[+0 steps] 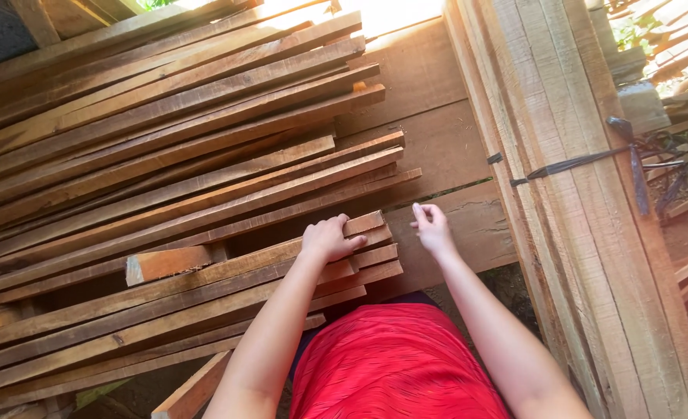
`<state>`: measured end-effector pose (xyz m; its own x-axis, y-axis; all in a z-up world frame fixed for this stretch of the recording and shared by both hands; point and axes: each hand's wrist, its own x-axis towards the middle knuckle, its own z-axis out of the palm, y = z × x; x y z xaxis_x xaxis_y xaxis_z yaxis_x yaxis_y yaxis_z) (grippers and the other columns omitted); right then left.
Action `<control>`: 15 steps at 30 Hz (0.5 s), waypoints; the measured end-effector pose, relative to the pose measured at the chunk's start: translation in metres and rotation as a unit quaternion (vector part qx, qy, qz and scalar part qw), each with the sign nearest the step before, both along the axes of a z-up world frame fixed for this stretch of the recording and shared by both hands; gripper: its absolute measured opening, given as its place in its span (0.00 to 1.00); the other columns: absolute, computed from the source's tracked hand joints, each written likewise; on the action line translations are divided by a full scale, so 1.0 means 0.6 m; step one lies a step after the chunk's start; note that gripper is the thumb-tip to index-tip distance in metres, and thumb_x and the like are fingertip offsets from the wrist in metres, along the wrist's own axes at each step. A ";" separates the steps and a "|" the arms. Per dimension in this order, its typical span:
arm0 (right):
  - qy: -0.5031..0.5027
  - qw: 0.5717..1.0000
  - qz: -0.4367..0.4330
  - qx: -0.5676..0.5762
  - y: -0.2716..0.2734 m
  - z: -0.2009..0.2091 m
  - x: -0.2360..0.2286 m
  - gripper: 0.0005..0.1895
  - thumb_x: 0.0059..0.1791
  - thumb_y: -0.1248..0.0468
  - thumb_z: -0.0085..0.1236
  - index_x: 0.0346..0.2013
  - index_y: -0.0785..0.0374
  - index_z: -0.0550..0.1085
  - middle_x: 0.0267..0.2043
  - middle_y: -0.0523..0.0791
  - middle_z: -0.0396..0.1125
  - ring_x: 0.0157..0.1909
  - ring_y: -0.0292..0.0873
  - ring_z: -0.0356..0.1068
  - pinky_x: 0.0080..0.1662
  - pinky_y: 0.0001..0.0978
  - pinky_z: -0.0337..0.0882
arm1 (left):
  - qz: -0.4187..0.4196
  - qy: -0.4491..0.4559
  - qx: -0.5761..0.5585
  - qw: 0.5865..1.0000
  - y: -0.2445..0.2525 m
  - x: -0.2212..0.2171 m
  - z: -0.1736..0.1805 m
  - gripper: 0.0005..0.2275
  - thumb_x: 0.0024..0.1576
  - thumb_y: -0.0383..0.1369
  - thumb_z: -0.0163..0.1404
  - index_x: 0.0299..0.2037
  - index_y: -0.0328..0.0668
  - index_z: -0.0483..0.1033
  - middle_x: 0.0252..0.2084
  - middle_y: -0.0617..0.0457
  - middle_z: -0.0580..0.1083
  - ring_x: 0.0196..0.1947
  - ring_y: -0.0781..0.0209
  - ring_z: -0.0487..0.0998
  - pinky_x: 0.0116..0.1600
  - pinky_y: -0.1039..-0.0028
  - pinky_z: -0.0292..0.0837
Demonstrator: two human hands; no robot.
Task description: Organizing several wooden stakes on a table and bundling them together using a plastic zip tie.
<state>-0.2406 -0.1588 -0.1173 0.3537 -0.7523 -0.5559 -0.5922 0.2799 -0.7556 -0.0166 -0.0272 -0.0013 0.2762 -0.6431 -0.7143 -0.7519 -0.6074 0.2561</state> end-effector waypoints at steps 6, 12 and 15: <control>-0.123 0.939 -0.091 0.309 0.064 -0.048 0.076 0.48 0.51 0.26 0.26 0.62 0.63 0.69 0.59 0.47 0.70 0.58 0.43 0.69 0.60 0.39 0.65 | 0.009 0.000 -0.007 1.000 0.000 -0.001 0.005 0.32 0.50 0.62 0.52 0.58 0.51 0.73 0.54 0.46 0.78 0.55 0.48 0.78 0.58 0.57 0.71; -0.081 0.929 -0.100 0.346 0.065 -0.054 0.098 0.51 0.50 0.25 0.33 0.61 0.68 0.71 0.62 0.50 0.68 0.62 0.45 0.66 0.63 0.38 0.63 | -0.011 -0.012 0.001 1.000 -0.007 0.000 0.002 0.31 0.50 0.62 0.51 0.55 0.48 0.75 0.55 0.48 0.77 0.56 0.48 0.77 0.57 0.55 0.72; -0.051 0.939 -0.085 0.330 0.050 -0.024 0.111 0.46 0.50 0.28 0.41 0.59 0.67 0.72 0.61 0.50 0.69 0.61 0.45 0.68 0.63 0.38 0.65 | -0.003 -0.002 -0.011 1.000 -0.005 0.001 -0.009 0.32 0.56 0.64 0.43 0.59 0.49 0.73 0.55 0.45 0.76 0.54 0.46 0.77 0.57 0.54 0.71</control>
<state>-0.1741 -0.1289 -0.1318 0.3366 -0.3065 -0.8903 -0.4305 0.7908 -0.4351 -0.0161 -0.0301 -0.0066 0.2755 -0.6598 -0.6991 -0.7568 -0.5973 0.2655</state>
